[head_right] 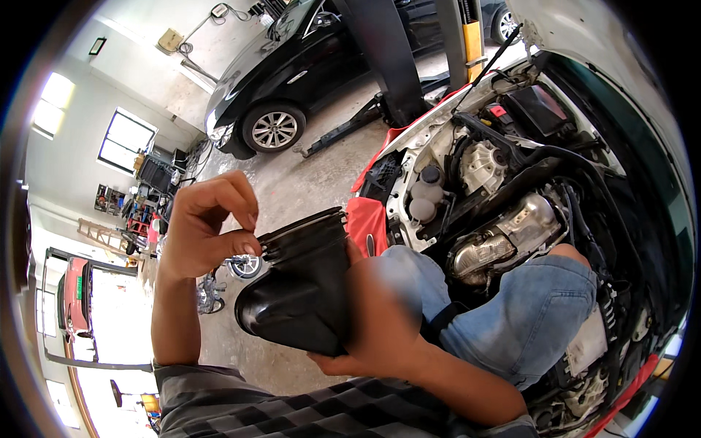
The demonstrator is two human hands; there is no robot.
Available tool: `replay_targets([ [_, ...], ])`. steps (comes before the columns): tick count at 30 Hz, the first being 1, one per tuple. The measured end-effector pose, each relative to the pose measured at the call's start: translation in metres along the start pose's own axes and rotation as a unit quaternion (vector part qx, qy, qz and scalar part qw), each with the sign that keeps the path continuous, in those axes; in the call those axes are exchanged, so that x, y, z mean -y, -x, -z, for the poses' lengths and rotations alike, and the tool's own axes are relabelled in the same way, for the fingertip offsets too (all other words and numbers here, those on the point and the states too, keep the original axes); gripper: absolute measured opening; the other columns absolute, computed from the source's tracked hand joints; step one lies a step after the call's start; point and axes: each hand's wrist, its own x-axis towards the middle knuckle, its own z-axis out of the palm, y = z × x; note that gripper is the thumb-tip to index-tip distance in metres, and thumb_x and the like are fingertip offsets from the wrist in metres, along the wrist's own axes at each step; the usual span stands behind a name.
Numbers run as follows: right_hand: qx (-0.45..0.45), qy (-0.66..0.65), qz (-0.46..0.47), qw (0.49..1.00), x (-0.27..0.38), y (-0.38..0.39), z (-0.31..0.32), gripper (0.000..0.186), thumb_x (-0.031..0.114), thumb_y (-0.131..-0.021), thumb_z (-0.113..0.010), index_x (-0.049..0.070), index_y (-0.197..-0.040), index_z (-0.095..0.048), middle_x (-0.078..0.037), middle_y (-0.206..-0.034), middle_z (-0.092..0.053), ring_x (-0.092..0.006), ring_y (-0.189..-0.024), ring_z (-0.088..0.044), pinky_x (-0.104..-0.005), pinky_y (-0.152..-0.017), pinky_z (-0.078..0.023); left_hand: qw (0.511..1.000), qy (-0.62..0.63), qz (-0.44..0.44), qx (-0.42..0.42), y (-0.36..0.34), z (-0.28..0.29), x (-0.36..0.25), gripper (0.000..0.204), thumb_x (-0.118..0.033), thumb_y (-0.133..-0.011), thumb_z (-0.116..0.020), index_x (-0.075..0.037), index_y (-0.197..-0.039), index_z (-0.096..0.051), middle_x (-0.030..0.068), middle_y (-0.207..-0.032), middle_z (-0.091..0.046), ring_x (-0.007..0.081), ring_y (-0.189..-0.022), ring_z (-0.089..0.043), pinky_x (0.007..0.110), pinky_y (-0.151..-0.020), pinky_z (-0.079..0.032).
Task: The person works on a car engine, manipulating various hoses, connectors, and parts. They use a screwdriver and an impact driver to detach and handle engine components like an air intake hose and an ECU unit.
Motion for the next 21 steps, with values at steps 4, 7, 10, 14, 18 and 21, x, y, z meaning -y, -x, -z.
replay_targets([
  [4, 0.011, -0.014, -0.008, 1.000, 0.000, 0.001, 0.000, 0.129, 0.040, -0.062, -0.084, -0.015, -0.147, -0.003, -0.027, -0.130, -0.038, -0.0396, -0.120, -0.045, -0.0461, -0.101, -0.038, 0.998, 0.062, 0.014, 0.030, -0.006, -0.005, 0.007, 0.021, -0.002, -0.075, -0.082, 0.000, -0.091, -0.069, 0.0083, -0.092, -0.063, 0.0147, -0.083, -0.060, 0.027, -0.075, -0.048],
  [7, 0.055, -0.004, -0.049, 0.997, 0.005, -0.004, 0.000, 0.129, 0.038, -0.062, -0.084, -0.014, -0.147, -0.003, -0.028, -0.130, -0.039, -0.0397, -0.121, -0.046, -0.0459, -0.101, -0.039, 0.998, 0.019, 0.005, 0.057, -0.015, -0.008, 0.002, 0.021, -0.008, -0.079, -0.080, 0.000, -0.095, -0.069, 0.0109, -0.094, -0.063, 0.0160, -0.086, -0.060, 0.028, -0.075, -0.046],
  [10, 0.064, 0.006, 0.001, 0.998, 0.010, -0.006, -0.005, 0.127, 0.034, -0.061, -0.084, -0.011, -0.149, -0.005, -0.029, -0.133, -0.040, -0.0399, -0.123, -0.047, -0.0449, -0.103, -0.039, 0.999, -0.010, 0.004, 0.044, -0.020, -0.007, -0.004, 0.032, -0.026, -0.088, -0.073, 0.002, -0.102, -0.068, 0.0122, -0.101, -0.063, 0.0176, -0.090, -0.061, 0.030, -0.079, -0.046],
  [14, 0.064, -0.068, -0.034, 0.995, 0.010, 0.001, 0.001, 0.125, 0.028, -0.060, -0.085, -0.007, -0.151, -0.006, -0.029, -0.140, -0.039, -0.0390, -0.128, -0.047, -0.0428, -0.108, -0.037, 0.999, 0.001, 0.031, -0.020, -0.008, 0.014, -0.001, 0.077, -0.062, -0.090, -0.056, 0.007, -0.124, -0.055, 0.0172, -0.117, -0.062, 0.0227, -0.105, -0.061, 0.034, -0.089, -0.047],
  [18, 0.023, -0.133, -0.015, 0.991, -0.004, 0.004, 0.019, 0.126, 0.025, -0.059, -0.086, -0.005, -0.152, -0.007, -0.025, -0.146, -0.037, -0.0317, -0.133, -0.044, -0.0389, -0.111, -0.033, 0.996, 0.078, 0.040, -0.013, 0.012, -0.005, 0.011, 0.093, -0.065, -0.086, -0.059, 0.006, -0.142, -0.037, 0.0244, -0.134, -0.053, 0.0323, -0.124, -0.054, 0.041, -0.105, -0.041],
  [21, 0.018, -0.295, -0.048, 0.954, -0.017, 0.007, 0.037, 0.125, 0.024, -0.058, -0.087, -0.004, -0.153, -0.010, -0.019, -0.148, -0.038, -0.0244, -0.133, -0.042, -0.0355, -0.111, -0.031, 0.983, 0.162, 0.053, -0.069, 0.025, -0.043, 0.032, 0.114, -0.068, -0.077, -0.067, 0.002, -0.152, -0.016, 0.0262, -0.147, -0.038, 0.0345, -0.134, -0.043, 0.043, -0.109, -0.036],
])
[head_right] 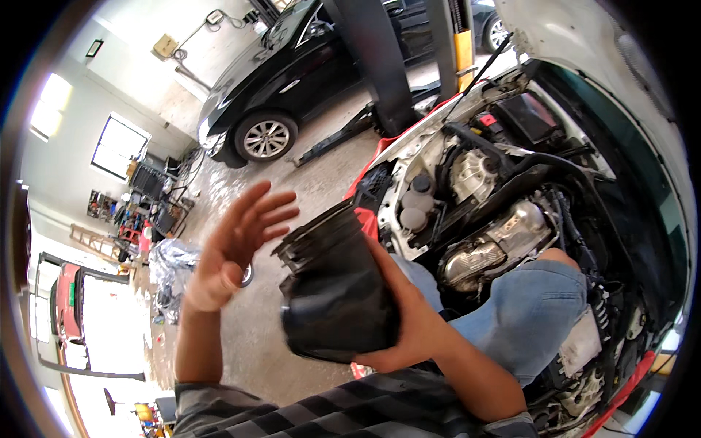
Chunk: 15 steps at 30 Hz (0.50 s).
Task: The person works on a car engine, manipulating various hoses, connectors, and parts. They use a screwdriver and an impact driver to detach and handle engine components like an air intake hose and an ECU unit.
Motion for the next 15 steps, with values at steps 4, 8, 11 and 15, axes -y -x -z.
replay_targets([
  [4, -0.040, -0.197, 0.040, 0.979, -0.011, 0.020, 0.041, 0.120, 0.025, -0.057, -0.087, -0.001, -0.152, -0.018, -0.019, -0.148, -0.038, -0.0273, -0.135, -0.042, -0.0396, -0.112, -0.032, 0.991, 0.133, 0.012, 0.010, 0.015, -0.051, 0.042, 0.130, -0.061, -0.067, -0.080, 0.000, -0.154, -0.004, 0.0228, -0.155, -0.024, 0.0334, -0.144, -0.028, 0.044, -0.115, -0.022],
  [8, -0.130, -0.528, 0.041, 0.838, -0.029, 0.027, 0.118, 0.079, 0.049, -0.093, -0.055, 0.003, -0.150, -0.026, -0.027, -0.147, -0.035, -0.0421, -0.133, -0.039, -0.0543, -0.110, -0.036, 0.988, 0.112, -0.005, 0.103, 0.022, -0.096, 0.084, 0.142, -0.064, -0.057, -0.084, -0.001, -0.154, -0.002, 0.0230, -0.154, -0.028, 0.0320, -0.146, -0.024, 0.044, -0.118, -0.016],
  [11, 0.025, -0.538, 0.019, 0.843, -0.008, -0.010, 0.126, 0.075, 0.047, -0.095, -0.051, 0.004, -0.151, -0.024, -0.029, -0.146, -0.035, -0.0465, -0.133, -0.038, -0.0564, -0.107, -0.038, 0.986, 0.012, 0.013, 0.168, 0.013, -0.107, 0.089, 0.131, -0.048, -0.059, -0.091, 0.000, -0.152, -0.013, 0.0226, -0.148, -0.036, 0.0305, -0.140, -0.034, 0.040, -0.115, -0.024],
  [15, -0.011, -0.444, 0.001, 0.896, 0.024, -0.016, 0.146, 0.076, 0.050, -0.095, -0.050, 0.004, -0.151, -0.026, -0.024, -0.145, -0.039, -0.0400, -0.131, -0.043, -0.0510, -0.105, -0.041, 0.966, 0.131, 0.099, 0.198, -0.020, -0.146, 0.089, 0.104, -0.029, -0.065, -0.092, 0.003, -0.143, -0.032, 0.0176, -0.134, -0.053, 0.0251, -0.126, -0.049, 0.036, -0.110, -0.034],
])
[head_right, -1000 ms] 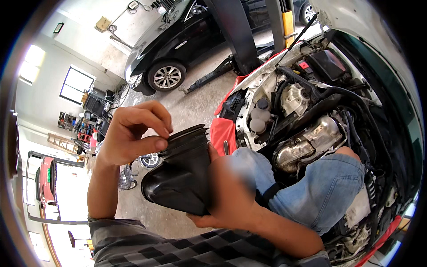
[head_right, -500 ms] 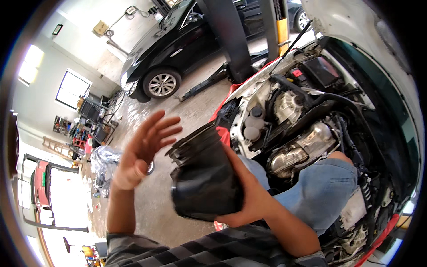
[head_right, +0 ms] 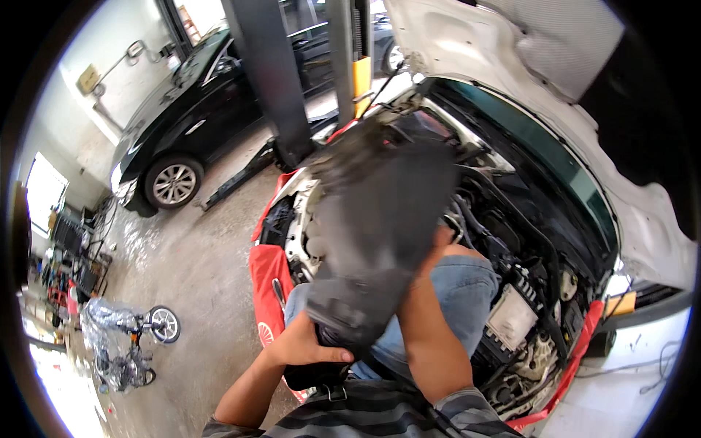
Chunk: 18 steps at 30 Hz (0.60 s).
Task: The person works on a car engine, manipulating various hoses, connectors, and parts. They use a screwdriver and an impact driver to detach and handle engine components like an air intake hose and an ECU unit.
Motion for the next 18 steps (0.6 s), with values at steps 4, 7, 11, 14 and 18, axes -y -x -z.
replay_targets([
  [4, -0.198, 0.441, 0.167, 0.859, -0.026, 0.019, -0.003, 0.082, 0.052, -0.094, -0.056, 0.003, -0.151, -0.024, -0.014, -0.147, -0.041, -0.0257, -0.133, -0.043, -0.0406, -0.109, -0.037, 0.987, 0.074, -0.088, -0.114, 0.001, 0.001, 0.044, 0.089, -0.020, -0.068, -0.089, 0.004, -0.138, -0.038, 0.0106, -0.130, -0.052, 0.0225, -0.122, -0.048, 0.037, -0.108, -0.035],
  [7, -0.171, 0.545, 0.109, 0.813, -0.065, 0.039, -0.020, 0.090, 0.050, -0.093, -0.061, -0.003, -0.152, -0.016, -0.022, -0.147, -0.038, -0.0300, -0.137, -0.039, -0.0387, -0.112, -0.031, 0.973, 0.138, -0.041, -0.178, -0.010, 0.015, 0.018, 0.089, -0.052, -0.074, -0.080, 0.004, -0.132, -0.043, 0.0114, -0.114, -0.061, 0.0214, -0.104, -0.061, 0.034, -0.091, -0.049],
  [11, -0.209, 0.686, 0.035, 0.696, -0.103, 0.079, -0.028, 0.092, 0.039, -0.092, -0.067, -0.005, -0.152, -0.012, -0.025, -0.153, -0.029, -0.0329, -0.139, -0.036, -0.0394, -0.114, -0.029, 0.953, 0.148, -0.008, -0.265, -0.034, 0.082, 0.042, 0.052, -0.028, -0.090, -0.069, 0.002, -0.128, -0.050, 0.0099, -0.113, -0.062, 0.0202, -0.098, -0.062, 0.035, -0.087, -0.052],
  [14, -0.218, 0.730, 0.090, 0.641, -0.086, 0.116, -0.045, 0.068, 0.026, -0.087, -0.070, -0.006, -0.139, -0.040, -0.019, -0.149, -0.039, -0.0322, -0.135, -0.042, -0.0402, -0.111, -0.033, 0.954, 0.014, 0.072, -0.292, -0.073, 0.155, 0.075, 0.042, -0.023, -0.087, -0.071, 0.003, -0.118, -0.059, 0.0093, -0.105, -0.067, 0.0161, -0.090, -0.064, 0.031, -0.082, -0.053],
  [18, -0.313, 0.781, 0.237, 0.485, -0.048, 0.173, -0.062, 0.051, 0.029, -0.088, -0.063, -0.003, -0.127, -0.054, -0.016, -0.129, -0.056, -0.0259, -0.122, -0.050, -0.0385, -0.097, -0.042, 0.896, -0.228, 0.182, -0.334, -0.091, 0.231, 0.099, 0.057, -0.021, -0.068, -0.083, 0.005, -0.113, -0.060, 0.0158, -0.098, -0.070, 0.0226, -0.083, -0.069, 0.037, -0.076, -0.056],
])
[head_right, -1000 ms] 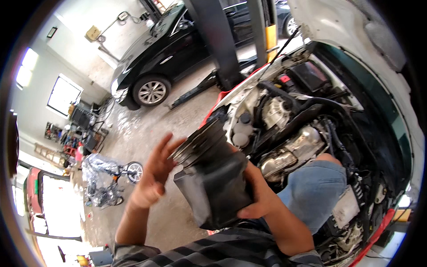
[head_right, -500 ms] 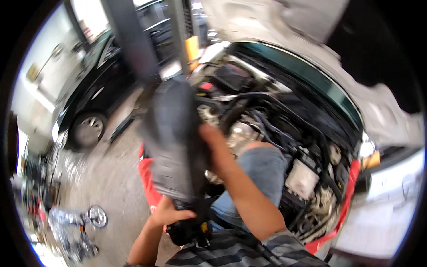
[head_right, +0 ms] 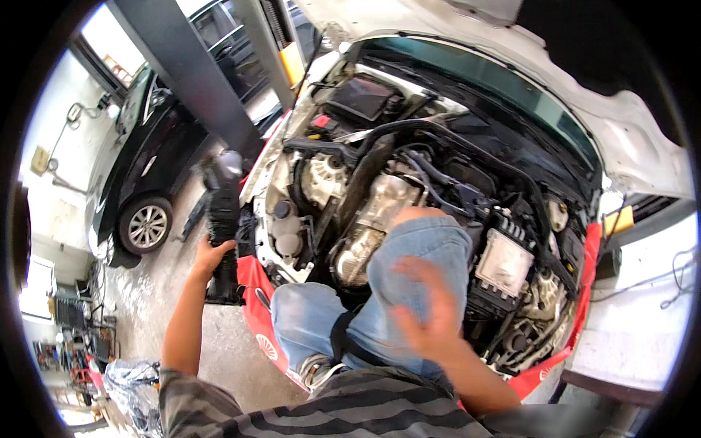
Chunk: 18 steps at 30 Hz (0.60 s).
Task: The person works on a car engine, manipulating various hoses, connectors, and parts. They use a screwdriver and an impact driver to detach and handle engine components like an air intake hose and an ECU unit.
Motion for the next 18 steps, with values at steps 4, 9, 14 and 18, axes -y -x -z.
replay_targets([
  [4, -0.258, 0.045, -0.062, 0.963, -0.048, 0.029, 0.054, 0.047, 0.022, -0.094, -0.058, -0.005, -0.131, -0.048, -0.015, -0.124, -0.058, -0.0228, -0.109, -0.057, -0.0353, -0.095, -0.043, 0.992, -0.119, 0.005, 0.050, -0.058, -0.006, 0.044, 0.068, -0.028, -0.060, -0.086, 0.003, -0.115, -0.061, 0.0182, -0.102, -0.069, 0.0266, -0.089, -0.069, 0.038, -0.080, -0.055],
  [9, -0.290, 0.114, -0.202, 0.929, -0.150, 0.096, 0.116, 0.039, 0.009, -0.098, -0.054, 0.001, -0.135, -0.047, -0.010, -0.119, -0.059, -0.0150, -0.100, -0.057, -0.0276, -0.088, -0.045, 0.997, -0.037, 0.036, 0.058, -0.093, -0.086, 0.058, 0.069, -0.024, -0.063, -0.086, -0.001, -0.121, -0.058, 0.0142, -0.101, -0.069, 0.0230, -0.084, -0.068, 0.036, -0.073, -0.057],
  [14, -0.217, 0.179, -0.364, 0.888, -0.208, 0.192, 0.134, 0.044, 0.005, -0.091, -0.062, 0.002, -0.133, -0.049, -0.009, -0.109, -0.060, -0.0115, -0.080, -0.060, -0.0250, -0.069, -0.049, 0.995, 0.024, 0.079, 0.061, -0.134, -0.108, 0.111, 0.064, -0.024, -0.066, -0.085, -0.001, -0.120, -0.059, 0.0128, -0.104, -0.068, 0.0232, -0.086, -0.067, 0.038, -0.076, -0.056],
  [18, -0.167, 0.247, -0.423, 0.856, -0.208, 0.247, 0.153, 0.047, 0.008, -0.087, -0.067, 0.002, -0.130, -0.051, -0.017, -0.111, -0.062, -0.0196, -0.083, -0.066, -0.0301, -0.069, -0.053, 0.989, -0.046, 0.106, 0.093, -0.157, -0.138, 0.149, 0.066, -0.028, -0.066, -0.085, -0.001, -0.120, -0.060, 0.0131, -0.106, -0.068, 0.0251, -0.090, -0.066, 0.038, -0.081, -0.054],
])
